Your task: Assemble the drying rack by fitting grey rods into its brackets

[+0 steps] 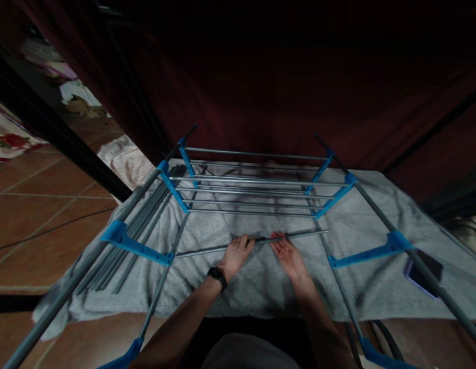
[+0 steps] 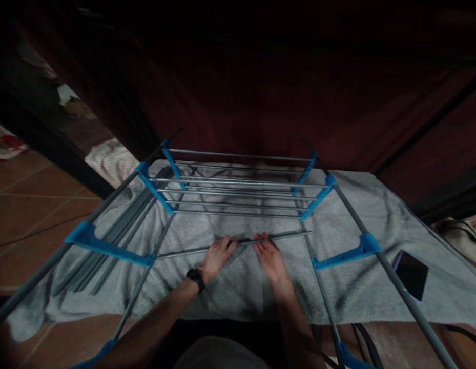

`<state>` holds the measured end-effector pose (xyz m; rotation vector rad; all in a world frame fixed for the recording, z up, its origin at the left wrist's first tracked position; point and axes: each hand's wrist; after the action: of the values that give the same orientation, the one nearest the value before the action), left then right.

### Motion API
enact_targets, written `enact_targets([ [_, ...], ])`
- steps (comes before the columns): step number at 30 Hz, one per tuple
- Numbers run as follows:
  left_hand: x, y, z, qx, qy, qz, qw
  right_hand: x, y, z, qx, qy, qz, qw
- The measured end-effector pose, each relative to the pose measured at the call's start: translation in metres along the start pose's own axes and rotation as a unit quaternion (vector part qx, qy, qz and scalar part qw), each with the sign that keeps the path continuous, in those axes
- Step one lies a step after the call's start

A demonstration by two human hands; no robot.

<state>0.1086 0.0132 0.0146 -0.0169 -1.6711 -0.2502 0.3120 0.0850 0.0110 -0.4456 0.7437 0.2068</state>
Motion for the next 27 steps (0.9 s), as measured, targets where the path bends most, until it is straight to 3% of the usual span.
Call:
enact_targets([
  [6,0.005,0.002,0.001,-0.006,0.002,-0.049,0.999,-0.029,-0.013,-0.032,-0.029,-0.016,0.086,0.996],
  [11,0.021,0.004,0.007,0.027,0.0,-0.1,0.995,-0.062,-0.014,-0.036,0.023,-0.072,0.127,0.989],
  [15,0.041,0.01,0.015,0.056,-0.001,-0.141,0.988,-0.09,-0.009,-0.021,0.07,-0.121,0.134,0.981],
  [18,0.056,0.014,0.017,0.069,-0.006,-0.169,0.983,-0.115,-0.012,-0.005,0.146,-0.165,0.14,0.965],
  [22,0.067,0.013,0.015,0.067,-0.048,-0.232,0.969,-0.142,-0.024,0.024,0.26,-0.25,0.119,0.925],
  [27,0.065,0.002,0.016,0.075,-0.101,-0.276,0.953,-0.15,-0.039,0.064,0.361,-0.301,0.056,0.881],
])
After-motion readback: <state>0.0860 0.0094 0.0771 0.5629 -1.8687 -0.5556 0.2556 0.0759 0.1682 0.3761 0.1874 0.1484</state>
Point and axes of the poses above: each hand's wrist, its own y-axis towards the middle knuckle, its own x-axis out of the back of the hand, z = x × y, and after that the axes turned 2 degrees about x, right-handed
